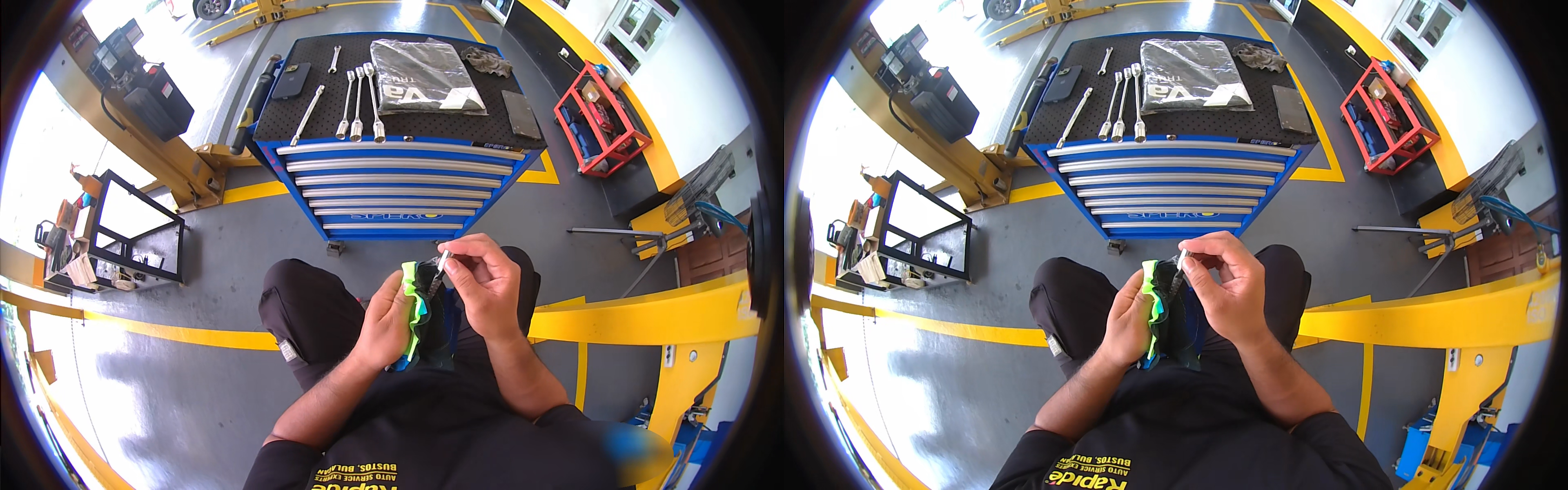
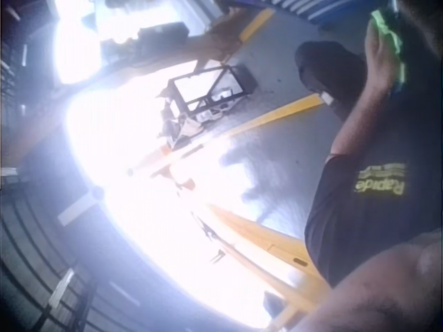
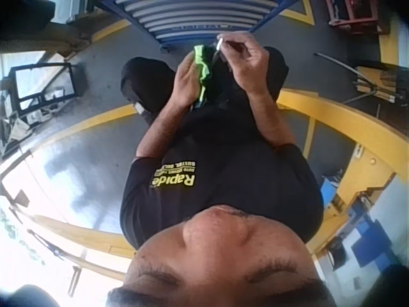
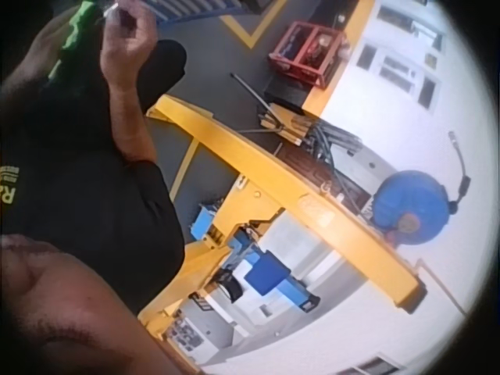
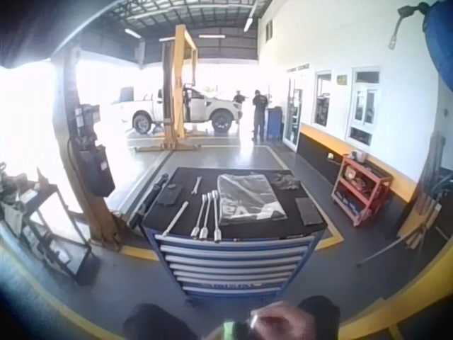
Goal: The person walks to a tool chest, opens a drawer, and removes several socket extensions. They then sit on a step stool and wipe each extension with a cloth, placing the cleaned items on the tool chest top.
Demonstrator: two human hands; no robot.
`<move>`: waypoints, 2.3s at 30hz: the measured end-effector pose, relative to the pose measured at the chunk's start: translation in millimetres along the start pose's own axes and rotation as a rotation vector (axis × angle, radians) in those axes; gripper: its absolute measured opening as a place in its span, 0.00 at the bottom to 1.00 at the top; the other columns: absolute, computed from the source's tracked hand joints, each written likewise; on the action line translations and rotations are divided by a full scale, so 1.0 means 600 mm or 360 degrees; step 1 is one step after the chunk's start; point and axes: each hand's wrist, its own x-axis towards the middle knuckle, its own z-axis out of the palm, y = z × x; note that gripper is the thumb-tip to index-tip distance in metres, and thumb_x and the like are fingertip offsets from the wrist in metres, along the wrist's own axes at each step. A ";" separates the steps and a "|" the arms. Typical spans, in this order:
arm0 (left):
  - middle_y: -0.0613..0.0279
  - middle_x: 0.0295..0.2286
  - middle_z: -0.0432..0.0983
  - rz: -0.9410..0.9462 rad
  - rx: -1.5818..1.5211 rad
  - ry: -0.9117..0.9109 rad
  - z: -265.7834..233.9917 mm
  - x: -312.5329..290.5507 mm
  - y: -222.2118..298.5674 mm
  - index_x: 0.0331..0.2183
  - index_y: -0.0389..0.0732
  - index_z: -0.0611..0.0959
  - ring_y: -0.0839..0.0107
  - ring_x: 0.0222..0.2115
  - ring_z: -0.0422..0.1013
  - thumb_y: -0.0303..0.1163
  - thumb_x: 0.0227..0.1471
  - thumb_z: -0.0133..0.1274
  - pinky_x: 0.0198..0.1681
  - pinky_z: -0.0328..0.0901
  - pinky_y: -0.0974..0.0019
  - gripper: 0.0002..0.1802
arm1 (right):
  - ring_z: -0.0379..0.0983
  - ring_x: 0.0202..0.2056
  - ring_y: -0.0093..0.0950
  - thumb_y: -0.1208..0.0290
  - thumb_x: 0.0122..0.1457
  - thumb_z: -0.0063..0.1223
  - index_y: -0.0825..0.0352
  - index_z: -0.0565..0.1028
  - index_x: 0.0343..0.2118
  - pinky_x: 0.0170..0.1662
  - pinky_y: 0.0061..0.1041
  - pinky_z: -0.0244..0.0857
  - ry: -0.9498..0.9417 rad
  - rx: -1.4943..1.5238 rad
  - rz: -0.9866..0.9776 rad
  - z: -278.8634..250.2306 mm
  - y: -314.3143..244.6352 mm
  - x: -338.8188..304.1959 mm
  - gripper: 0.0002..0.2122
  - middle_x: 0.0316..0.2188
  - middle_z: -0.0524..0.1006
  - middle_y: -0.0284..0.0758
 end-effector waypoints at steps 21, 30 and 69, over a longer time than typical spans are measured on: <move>0.59 0.15 0.69 0.0388 0.1031 0.0159 -0.026 -0.042 0.020 0.31 0.35 0.72 0.73 0.15 0.66 0.30 0.66 0.43 0.20 0.60 0.67 0.11 | 0.77 0.41 0.24 0.85 0.61 0.53 0.72 0.75 0.42 0.48 0.22 0.72 -0.0116 0.0349 0.0236 -0.018 -0.006 0.001 0.07 0.40 0.78 0.39; 0.61 0.39 0.77 0.0378 -0.0226 0.0249 -0.050 0.011 0.042 0.52 0.35 0.71 0.76 0.36 0.76 0.31 0.68 0.38 0.41 0.72 0.71 0.16 | 0.74 0.42 0.24 0.85 0.60 0.53 0.72 0.76 0.41 0.47 0.21 0.70 -0.0294 0.0212 0.0223 0.003 0.011 -0.031 0.07 0.41 0.75 0.39; 0.61 0.23 0.71 -0.0206 0.0758 -0.0554 -0.033 -0.019 0.053 0.38 0.34 0.71 0.76 0.24 0.66 0.28 0.64 0.40 0.29 0.63 0.67 0.07 | 0.75 0.39 0.19 0.76 0.64 0.53 0.70 0.76 0.48 0.44 0.18 0.70 -0.0151 0.0344 0.0404 -0.031 -0.014 0.026 0.11 0.36 0.80 0.33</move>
